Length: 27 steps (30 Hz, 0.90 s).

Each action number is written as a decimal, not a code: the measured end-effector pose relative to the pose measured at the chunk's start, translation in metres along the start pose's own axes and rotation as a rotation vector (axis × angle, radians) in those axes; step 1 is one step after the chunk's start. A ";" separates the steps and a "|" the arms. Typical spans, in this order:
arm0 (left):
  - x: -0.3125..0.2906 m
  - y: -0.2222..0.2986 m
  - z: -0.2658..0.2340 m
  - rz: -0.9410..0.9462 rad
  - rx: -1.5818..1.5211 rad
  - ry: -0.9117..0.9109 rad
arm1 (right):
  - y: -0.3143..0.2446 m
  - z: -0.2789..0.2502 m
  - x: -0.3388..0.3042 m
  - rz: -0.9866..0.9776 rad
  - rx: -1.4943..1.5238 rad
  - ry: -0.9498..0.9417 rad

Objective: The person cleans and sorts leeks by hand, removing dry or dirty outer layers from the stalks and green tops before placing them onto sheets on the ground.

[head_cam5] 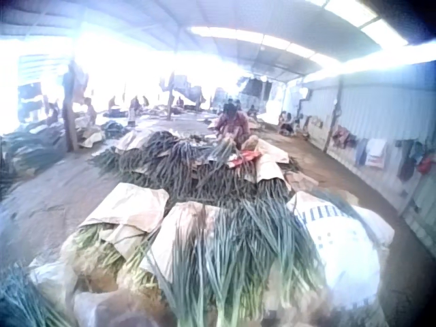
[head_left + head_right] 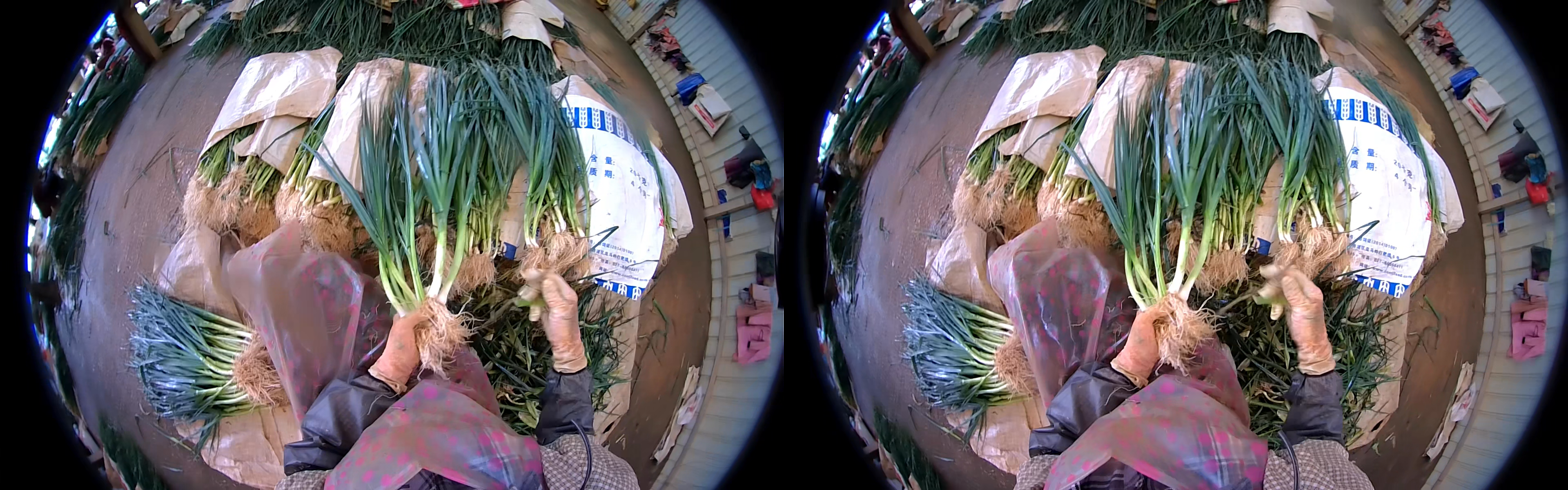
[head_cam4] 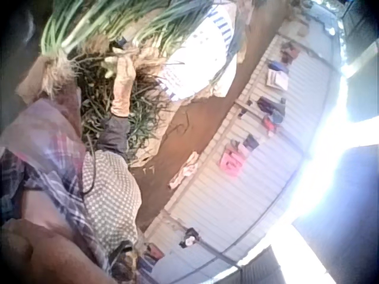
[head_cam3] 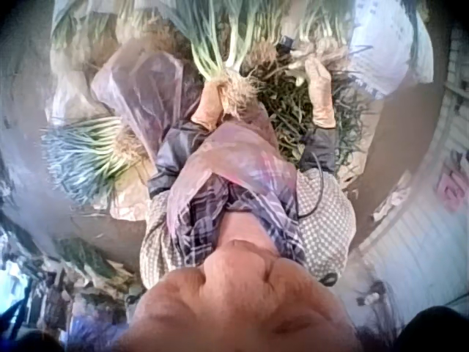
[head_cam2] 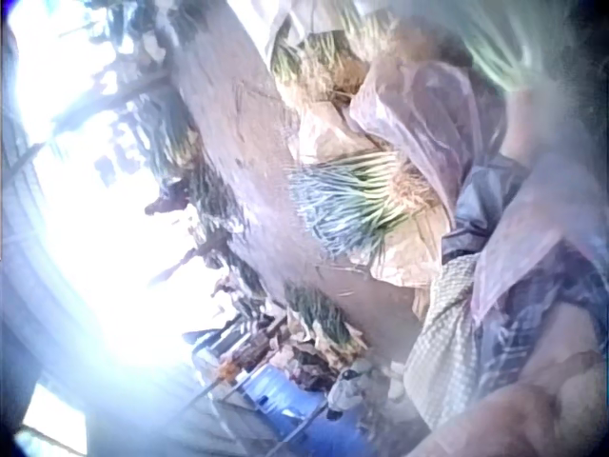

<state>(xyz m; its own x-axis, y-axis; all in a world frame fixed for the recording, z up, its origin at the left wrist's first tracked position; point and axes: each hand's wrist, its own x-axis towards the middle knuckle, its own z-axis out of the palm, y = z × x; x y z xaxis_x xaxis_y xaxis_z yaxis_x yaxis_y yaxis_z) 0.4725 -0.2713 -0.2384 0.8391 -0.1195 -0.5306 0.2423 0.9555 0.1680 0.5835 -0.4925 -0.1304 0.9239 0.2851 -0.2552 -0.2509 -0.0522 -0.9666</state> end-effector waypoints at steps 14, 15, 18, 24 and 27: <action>-0.005 0.010 0.016 -0.182 0.254 -0.120 | 0.069 0.084 0.015 0.319 -0.083 -0.249; -0.004 0.008 0.018 -0.202 0.280 -0.075 | 0.067 0.086 0.014 0.347 -0.063 -0.174; -0.030 0.008 0.023 -0.182 0.300 -0.203 | 0.098 0.028 0.030 0.083 -0.102 0.107; -0.020 -0.008 0.019 -0.123 0.143 -0.045 | 0.082 0.088 0.016 -0.095 -0.473 -0.241; -0.029 0.005 0.022 -0.298 0.002 -0.051 | 0.068 0.071 0.041 0.018 -0.469 -0.257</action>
<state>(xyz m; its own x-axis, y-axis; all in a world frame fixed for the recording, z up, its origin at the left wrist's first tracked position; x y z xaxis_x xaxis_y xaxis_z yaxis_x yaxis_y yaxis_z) 0.4608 -0.2687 -0.2037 0.7543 -0.4074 -0.5148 0.4821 0.8760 0.0130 0.5838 -0.4160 -0.2049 0.8053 0.5025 -0.3145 -0.0556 -0.4642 -0.8840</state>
